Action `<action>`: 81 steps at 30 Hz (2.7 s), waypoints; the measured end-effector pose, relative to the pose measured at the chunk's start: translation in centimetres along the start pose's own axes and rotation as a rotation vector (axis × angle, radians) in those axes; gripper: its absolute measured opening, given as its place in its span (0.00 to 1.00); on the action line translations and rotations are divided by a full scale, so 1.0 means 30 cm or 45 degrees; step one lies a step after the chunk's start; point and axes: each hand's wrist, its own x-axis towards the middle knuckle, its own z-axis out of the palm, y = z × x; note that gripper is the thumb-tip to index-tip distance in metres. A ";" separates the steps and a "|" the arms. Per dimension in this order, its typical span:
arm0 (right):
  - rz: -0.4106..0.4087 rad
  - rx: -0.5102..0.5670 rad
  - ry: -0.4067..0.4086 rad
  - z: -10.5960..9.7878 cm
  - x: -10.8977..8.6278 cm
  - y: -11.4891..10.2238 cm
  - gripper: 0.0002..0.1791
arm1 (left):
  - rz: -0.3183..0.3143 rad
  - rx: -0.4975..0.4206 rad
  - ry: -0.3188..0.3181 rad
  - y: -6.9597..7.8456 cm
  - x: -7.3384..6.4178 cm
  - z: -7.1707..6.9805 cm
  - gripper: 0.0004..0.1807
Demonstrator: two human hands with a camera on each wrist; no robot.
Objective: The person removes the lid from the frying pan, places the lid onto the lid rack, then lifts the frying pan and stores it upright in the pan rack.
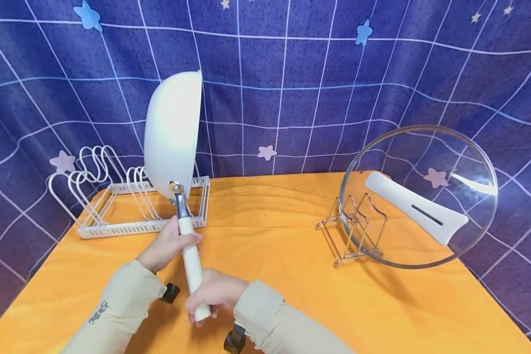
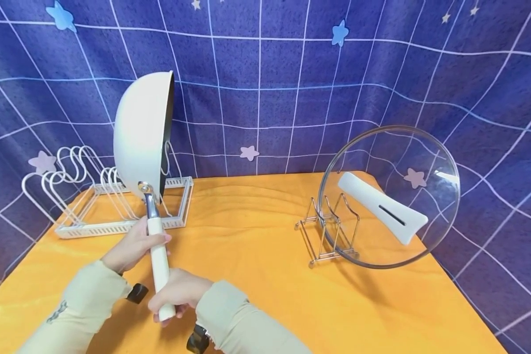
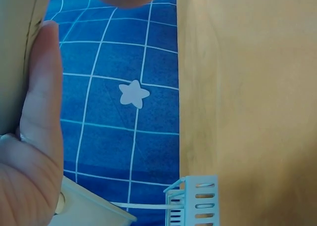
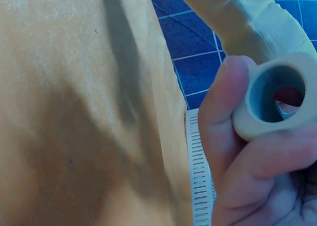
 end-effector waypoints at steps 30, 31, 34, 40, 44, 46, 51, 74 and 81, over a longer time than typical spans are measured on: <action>0.030 -0.031 0.027 0.017 -0.008 0.042 0.10 | -0.029 -0.015 -0.022 -0.044 -0.021 0.012 0.24; 0.033 -0.025 0.027 0.018 -0.007 0.045 0.10 | -0.033 -0.015 -0.024 -0.048 -0.021 0.012 0.24; 0.044 -0.005 0.023 0.020 -0.007 0.053 0.10 | -0.059 -0.016 -0.016 -0.060 -0.023 0.014 0.24; 0.043 0.022 0.003 0.020 -0.002 0.066 0.11 | -0.078 -0.025 -0.015 -0.075 -0.025 0.017 0.21; 0.047 0.015 -0.011 0.020 0.001 0.074 0.11 | -0.102 -0.034 -0.013 -0.082 -0.028 0.020 0.20; 0.048 0.020 -0.017 0.021 0.003 0.078 0.12 | -0.110 -0.040 -0.010 -0.086 -0.029 0.021 0.21; 0.063 0.049 -0.002 0.028 0.003 0.090 0.13 | -0.109 -0.048 -0.023 -0.100 -0.034 0.024 0.23; 0.034 0.003 0.078 0.034 0.027 0.113 0.13 | -0.132 -0.070 -0.063 -0.144 -0.022 0.000 0.26; 0.044 -0.026 0.149 0.043 0.049 0.121 0.15 | -0.174 -0.089 -0.049 -0.172 -0.005 -0.011 0.33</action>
